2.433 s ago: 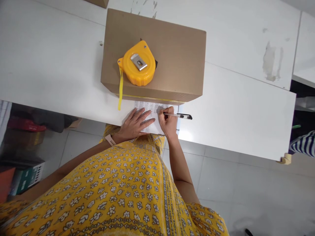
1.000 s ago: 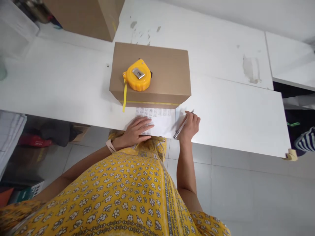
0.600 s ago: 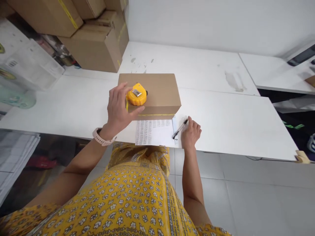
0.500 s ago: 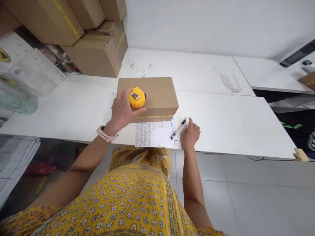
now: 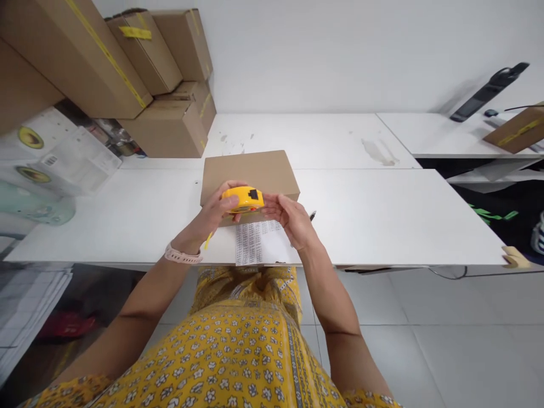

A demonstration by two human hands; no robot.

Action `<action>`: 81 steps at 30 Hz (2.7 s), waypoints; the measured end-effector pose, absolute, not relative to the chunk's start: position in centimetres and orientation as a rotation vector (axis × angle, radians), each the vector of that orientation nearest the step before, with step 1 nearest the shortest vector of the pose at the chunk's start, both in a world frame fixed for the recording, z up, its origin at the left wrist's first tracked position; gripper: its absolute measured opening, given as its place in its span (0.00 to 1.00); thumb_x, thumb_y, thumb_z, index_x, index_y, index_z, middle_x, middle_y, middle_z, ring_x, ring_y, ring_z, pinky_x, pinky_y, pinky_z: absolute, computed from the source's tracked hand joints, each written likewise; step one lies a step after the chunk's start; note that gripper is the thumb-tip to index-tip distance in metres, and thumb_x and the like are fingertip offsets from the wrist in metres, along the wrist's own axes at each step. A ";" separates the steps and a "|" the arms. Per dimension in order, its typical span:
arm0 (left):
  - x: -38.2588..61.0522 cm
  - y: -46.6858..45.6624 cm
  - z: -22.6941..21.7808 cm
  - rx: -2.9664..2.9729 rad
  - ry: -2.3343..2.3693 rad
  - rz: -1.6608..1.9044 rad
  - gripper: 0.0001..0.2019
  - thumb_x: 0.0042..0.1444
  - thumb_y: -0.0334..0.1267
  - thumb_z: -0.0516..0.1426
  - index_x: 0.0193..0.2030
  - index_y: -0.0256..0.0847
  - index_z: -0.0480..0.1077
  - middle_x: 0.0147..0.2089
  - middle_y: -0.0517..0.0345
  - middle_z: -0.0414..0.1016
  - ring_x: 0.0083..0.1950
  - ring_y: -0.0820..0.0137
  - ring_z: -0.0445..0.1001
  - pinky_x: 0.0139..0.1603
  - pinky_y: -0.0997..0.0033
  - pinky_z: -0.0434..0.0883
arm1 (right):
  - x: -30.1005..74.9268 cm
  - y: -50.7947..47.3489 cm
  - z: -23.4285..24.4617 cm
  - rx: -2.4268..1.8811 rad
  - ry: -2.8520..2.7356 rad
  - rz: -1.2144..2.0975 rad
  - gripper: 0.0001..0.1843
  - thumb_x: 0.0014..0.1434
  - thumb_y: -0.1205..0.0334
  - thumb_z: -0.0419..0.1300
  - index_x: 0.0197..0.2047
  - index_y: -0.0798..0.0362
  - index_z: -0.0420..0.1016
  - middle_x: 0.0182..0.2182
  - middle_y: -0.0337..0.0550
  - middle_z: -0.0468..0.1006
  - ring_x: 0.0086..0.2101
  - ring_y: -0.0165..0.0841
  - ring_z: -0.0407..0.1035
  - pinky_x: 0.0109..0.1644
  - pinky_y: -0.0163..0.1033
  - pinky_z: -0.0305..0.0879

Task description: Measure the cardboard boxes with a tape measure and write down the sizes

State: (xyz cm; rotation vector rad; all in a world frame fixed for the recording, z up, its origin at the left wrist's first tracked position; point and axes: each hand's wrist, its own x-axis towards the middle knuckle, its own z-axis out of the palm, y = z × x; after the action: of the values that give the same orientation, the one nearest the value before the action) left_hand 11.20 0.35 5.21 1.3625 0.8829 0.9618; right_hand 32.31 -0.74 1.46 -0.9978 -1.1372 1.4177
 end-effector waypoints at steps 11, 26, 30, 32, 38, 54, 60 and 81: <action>7.5 2.2 7.1 1.359 0.952 1.007 0.23 0.55 0.52 0.63 0.52 0.39 0.71 0.46 0.48 0.80 0.34 0.70 0.73 0.30 0.72 0.69 | 33.5 5.8 3.9 -1.008 -1.095 1.229 0.26 0.46 0.37 0.74 0.29 0.50 0.73 0.22 0.33 0.68 0.23 0.25 0.59 0.27 0.35 0.62; -6.5 9.0 6.1 1.111 1.270 0.958 0.15 0.53 0.43 0.64 0.44 0.35 0.77 0.36 0.48 0.81 0.26 0.72 0.71 0.23 0.73 0.69 | 37.7 12.6 -1.7 -1.281 -0.931 1.123 0.24 0.46 0.44 0.73 0.25 0.51 0.65 0.22 0.30 0.67 0.26 0.25 0.60 0.30 0.33 0.58; -6.0 9.6 5.6 1.108 1.238 0.937 0.16 0.53 0.44 0.64 0.44 0.35 0.76 0.37 0.47 0.81 0.26 0.71 0.72 0.25 0.73 0.70 | 36.9 12.5 -1.8 -1.303 -0.967 1.098 0.27 0.41 0.42 0.74 0.33 0.51 0.70 0.28 0.32 0.72 0.30 0.26 0.64 0.34 0.34 0.59; -5.5 9.9 5.5 1.137 1.223 0.928 0.18 0.53 0.46 0.65 0.46 0.35 0.76 0.37 0.48 0.81 0.27 0.71 0.72 0.25 0.73 0.71 | 36.6 12.2 -1.5 -1.346 -1.004 1.088 0.29 0.40 0.40 0.74 0.36 0.51 0.72 0.31 0.34 0.74 0.32 0.28 0.65 0.35 0.34 0.60; -5.1 10.3 5.3 1.198 1.189 0.854 0.22 0.54 0.50 0.64 0.48 0.35 0.76 0.40 0.48 0.81 0.27 0.74 0.69 0.26 0.74 0.69 | 36.5 11.2 -0.5 -1.470 -1.038 1.139 0.27 0.46 0.37 0.72 0.30 0.52 0.70 0.31 0.38 0.73 0.32 0.29 0.63 0.33 0.36 0.57; -4.6 8.3 5.4 1.204 1.240 0.912 0.24 0.49 0.54 0.66 0.46 0.36 0.75 0.36 0.52 0.79 0.24 0.74 0.68 0.24 0.74 0.67 | 36.9 11.8 -0.2 -1.600 -1.274 0.961 0.26 0.56 0.43 0.66 0.21 0.51 0.62 0.21 0.33 0.61 0.26 0.27 0.53 0.29 0.37 0.47; -4.4 6.8 5.3 1.212 1.236 0.915 0.24 0.49 0.54 0.65 0.44 0.36 0.74 0.30 0.58 0.75 0.22 0.75 0.64 0.22 0.74 0.63 | 36.9 11.9 0.1 -1.608 -1.320 0.966 0.27 0.56 0.44 0.65 0.20 0.50 0.58 0.20 0.32 0.56 0.26 0.26 0.50 0.29 0.37 0.44; -0.8 -3.2 6.4 1.388 1.060 0.714 0.35 0.51 0.39 0.67 0.67 0.48 0.68 0.55 0.49 0.76 0.32 0.72 0.75 0.31 0.71 0.74 | 36.2 11.3 2.7 -1.410 -1.361 0.744 0.23 0.62 0.38 0.59 0.31 0.49 0.70 0.31 0.41 0.74 0.36 0.33 0.67 0.42 0.38 0.66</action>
State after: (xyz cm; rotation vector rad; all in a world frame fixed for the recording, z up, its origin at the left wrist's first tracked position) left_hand -0.79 -3.16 6.36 1.3884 1.0599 0.7140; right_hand 36.17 11.32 2.72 -1.4099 -1.3610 0.7444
